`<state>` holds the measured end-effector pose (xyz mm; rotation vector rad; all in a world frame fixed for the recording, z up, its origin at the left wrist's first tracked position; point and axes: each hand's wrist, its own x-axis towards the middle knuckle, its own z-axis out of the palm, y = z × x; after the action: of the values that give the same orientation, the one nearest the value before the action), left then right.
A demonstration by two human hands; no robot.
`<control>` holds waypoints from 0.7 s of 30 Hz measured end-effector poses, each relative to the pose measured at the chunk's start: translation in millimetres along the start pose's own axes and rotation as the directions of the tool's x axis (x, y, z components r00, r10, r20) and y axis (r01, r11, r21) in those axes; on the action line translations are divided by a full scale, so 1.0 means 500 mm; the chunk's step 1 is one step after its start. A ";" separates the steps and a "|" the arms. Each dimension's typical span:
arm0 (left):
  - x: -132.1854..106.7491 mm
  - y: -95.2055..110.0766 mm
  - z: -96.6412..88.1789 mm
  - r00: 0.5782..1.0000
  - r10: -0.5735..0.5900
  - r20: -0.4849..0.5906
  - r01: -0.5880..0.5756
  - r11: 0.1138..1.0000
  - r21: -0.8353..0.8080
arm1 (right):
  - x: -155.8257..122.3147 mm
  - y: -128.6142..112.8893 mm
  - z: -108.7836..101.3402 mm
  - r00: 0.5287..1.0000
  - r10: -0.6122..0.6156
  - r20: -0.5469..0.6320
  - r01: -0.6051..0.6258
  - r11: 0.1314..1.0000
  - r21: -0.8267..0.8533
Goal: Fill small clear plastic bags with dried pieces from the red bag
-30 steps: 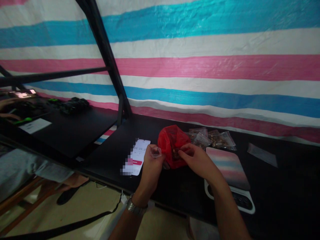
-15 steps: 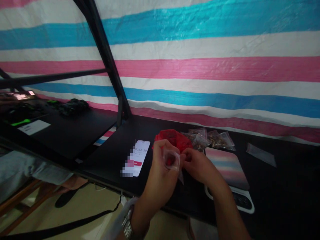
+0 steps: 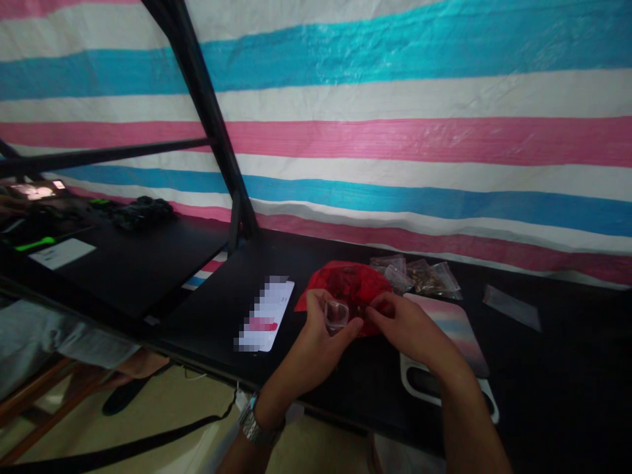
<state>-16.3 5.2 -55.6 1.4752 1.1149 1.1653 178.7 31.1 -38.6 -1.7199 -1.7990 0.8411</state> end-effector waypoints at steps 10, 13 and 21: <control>0.027 -0.021 0.015 0.989 -0.002 -0.146 0.015 0.996 0.088 | 0.002 -0.037 -0.007 0.967 -0.130 -0.220 0.192 0.937 0.291; 0.028 -0.032 0.018 0.991 0.008 -0.132 0.003 0.997 0.081 | 0.000 -0.055 0.001 0.954 -0.194 -0.227 0.241 0.950 0.200; 0.024 -0.069 0.018 0.990 0.110 -0.091 -0.104 0.993 0.061 | -0.007 -0.085 0.020 0.928 -0.329 -0.174 0.334 0.943 -0.005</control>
<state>-9.7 21.4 -88.9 1.5533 1.1521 1.2983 142.8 26.5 -13.9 -1.3705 -1.8785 0.5508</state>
